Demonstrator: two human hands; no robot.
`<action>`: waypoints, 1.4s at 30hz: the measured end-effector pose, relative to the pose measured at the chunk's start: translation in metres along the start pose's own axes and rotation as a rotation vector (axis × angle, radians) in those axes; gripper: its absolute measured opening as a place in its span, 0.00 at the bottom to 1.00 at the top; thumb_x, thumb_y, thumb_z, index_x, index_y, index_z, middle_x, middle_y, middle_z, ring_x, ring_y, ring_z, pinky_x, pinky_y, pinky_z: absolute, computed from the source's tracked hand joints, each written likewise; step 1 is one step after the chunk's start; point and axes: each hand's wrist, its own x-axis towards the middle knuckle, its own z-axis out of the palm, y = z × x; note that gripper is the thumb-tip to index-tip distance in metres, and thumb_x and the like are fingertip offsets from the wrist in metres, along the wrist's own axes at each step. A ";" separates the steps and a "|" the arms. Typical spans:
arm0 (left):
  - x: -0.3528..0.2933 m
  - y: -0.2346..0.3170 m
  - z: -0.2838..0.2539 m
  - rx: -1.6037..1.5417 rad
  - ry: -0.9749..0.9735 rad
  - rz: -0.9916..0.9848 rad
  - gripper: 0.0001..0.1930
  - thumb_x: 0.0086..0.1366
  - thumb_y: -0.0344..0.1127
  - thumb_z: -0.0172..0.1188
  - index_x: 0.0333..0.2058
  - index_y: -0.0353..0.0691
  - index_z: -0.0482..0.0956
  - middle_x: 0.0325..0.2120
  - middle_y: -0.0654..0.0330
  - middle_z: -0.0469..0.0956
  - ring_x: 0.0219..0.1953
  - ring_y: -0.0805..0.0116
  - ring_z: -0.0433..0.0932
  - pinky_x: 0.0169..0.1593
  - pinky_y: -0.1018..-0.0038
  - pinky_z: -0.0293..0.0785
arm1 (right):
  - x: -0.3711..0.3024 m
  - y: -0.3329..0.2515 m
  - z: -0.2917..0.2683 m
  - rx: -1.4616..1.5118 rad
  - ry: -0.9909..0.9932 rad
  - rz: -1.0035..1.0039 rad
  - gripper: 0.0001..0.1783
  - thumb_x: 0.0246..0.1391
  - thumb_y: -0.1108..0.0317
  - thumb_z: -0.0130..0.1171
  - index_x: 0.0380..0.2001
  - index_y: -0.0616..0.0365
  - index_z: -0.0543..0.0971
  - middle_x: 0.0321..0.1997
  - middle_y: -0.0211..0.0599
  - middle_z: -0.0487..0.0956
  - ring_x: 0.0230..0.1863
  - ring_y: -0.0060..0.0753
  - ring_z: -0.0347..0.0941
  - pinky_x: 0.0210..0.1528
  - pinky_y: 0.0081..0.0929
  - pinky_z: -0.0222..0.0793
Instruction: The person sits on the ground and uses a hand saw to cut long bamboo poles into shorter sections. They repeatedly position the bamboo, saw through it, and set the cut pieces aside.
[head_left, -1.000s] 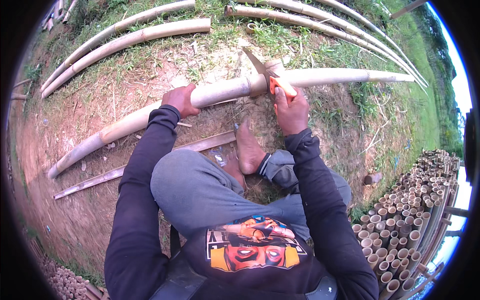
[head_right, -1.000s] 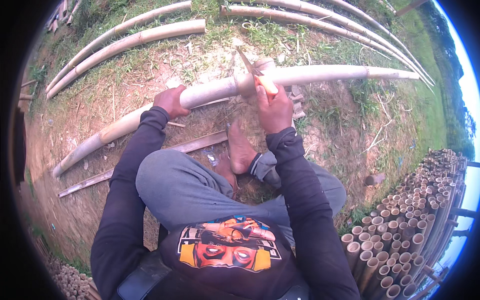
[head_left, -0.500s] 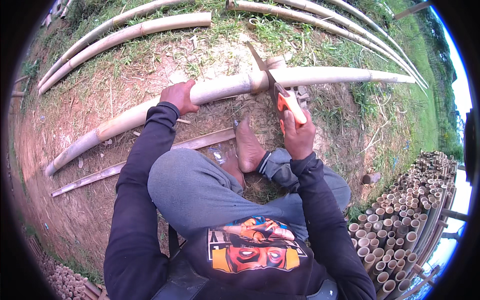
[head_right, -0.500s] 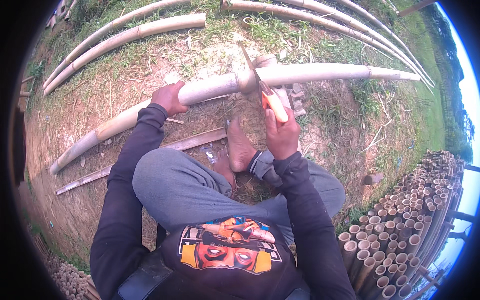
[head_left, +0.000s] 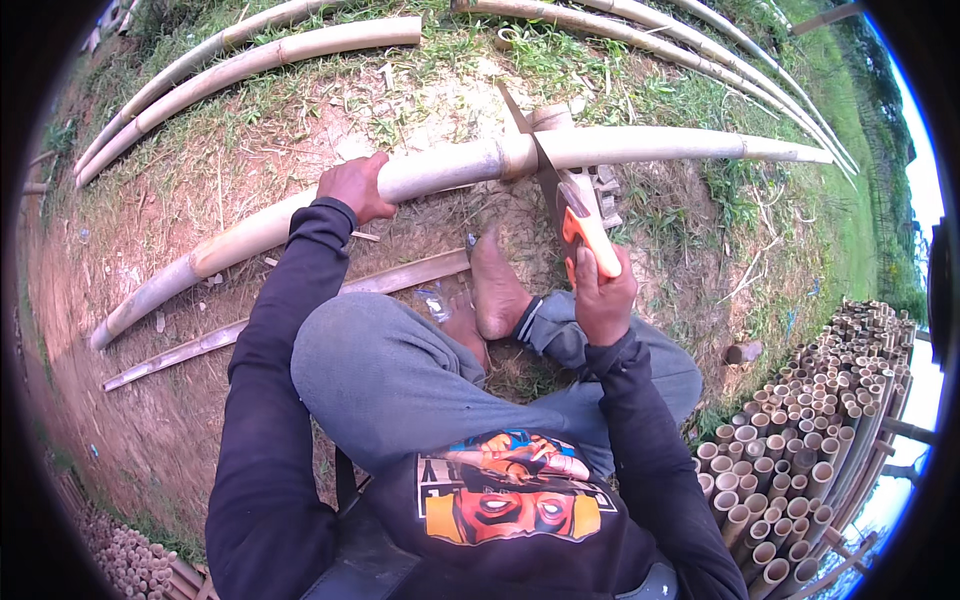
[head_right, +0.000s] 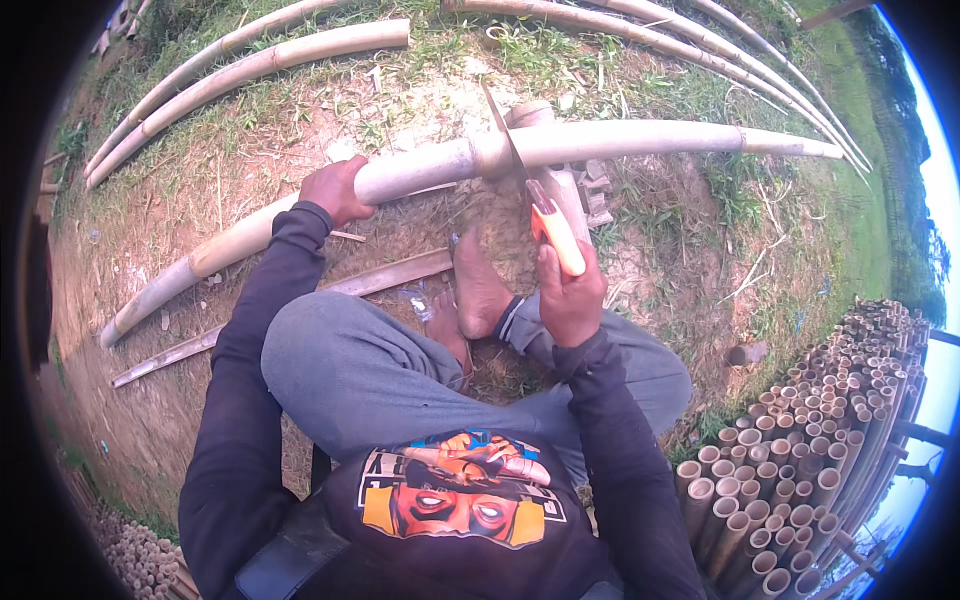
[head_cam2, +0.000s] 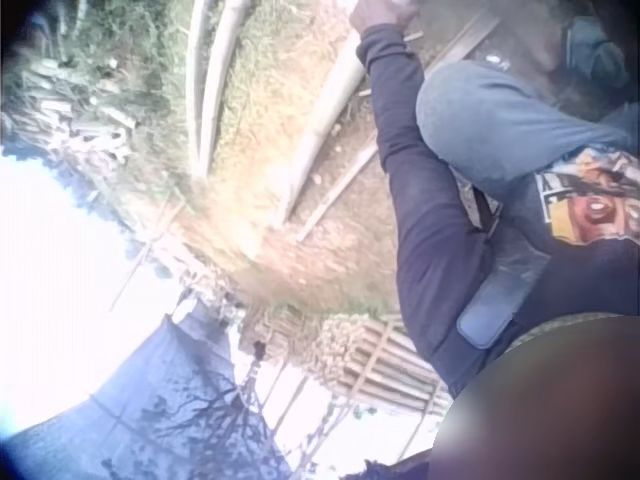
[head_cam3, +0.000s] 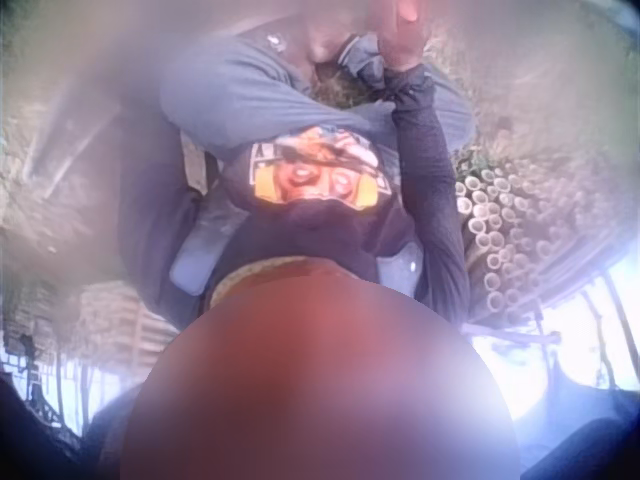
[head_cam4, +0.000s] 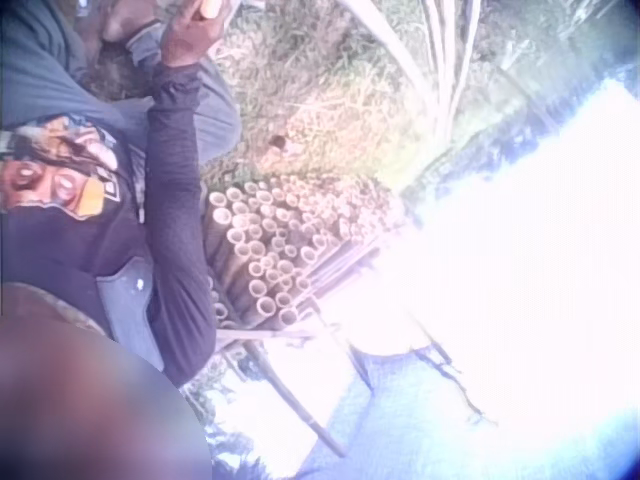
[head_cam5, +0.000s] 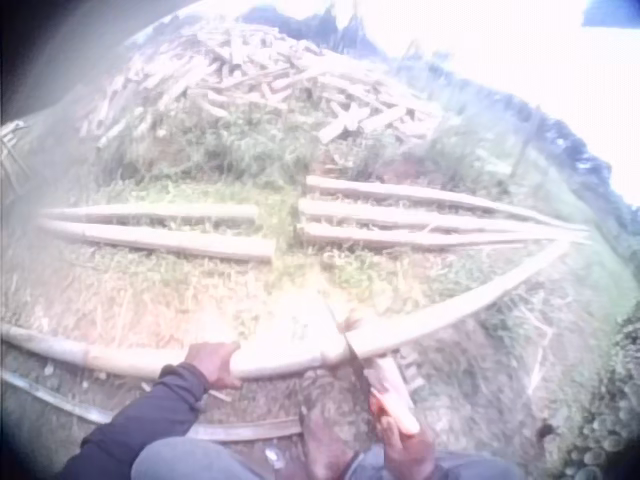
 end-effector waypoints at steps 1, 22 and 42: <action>-0.001 0.001 -0.002 -0.002 -0.006 -0.007 0.37 0.49 0.51 0.78 0.57 0.48 0.76 0.44 0.50 0.86 0.48 0.45 0.86 0.53 0.51 0.82 | 0.041 0.002 0.024 -0.097 -0.026 -0.053 0.15 0.68 0.63 0.67 0.48 0.66 0.80 0.29 0.45 0.84 0.28 0.30 0.81 0.33 0.32 0.75; -0.007 0.006 -0.012 0.013 -0.021 -0.020 0.39 0.49 0.51 0.78 0.59 0.49 0.75 0.48 0.49 0.86 0.50 0.47 0.86 0.54 0.52 0.82 | 0.017 0.017 0.014 -0.043 -0.037 -0.086 0.17 0.67 0.65 0.69 0.50 0.66 0.79 0.29 0.43 0.83 0.28 0.31 0.80 0.34 0.33 0.75; 0.000 -0.001 0.002 0.017 0.030 0.005 0.36 0.48 0.51 0.80 0.54 0.48 0.77 0.44 0.50 0.86 0.47 0.46 0.86 0.51 0.52 0.81 | -0.124 -0.007 -0.083 0.023 -0.006 -0.048 0.18 0.67 0.69 0.65 0.53 0.70 0.77 0.43 0.46 0.89 0.43 0.30 0.87 0.48 0.28 0.81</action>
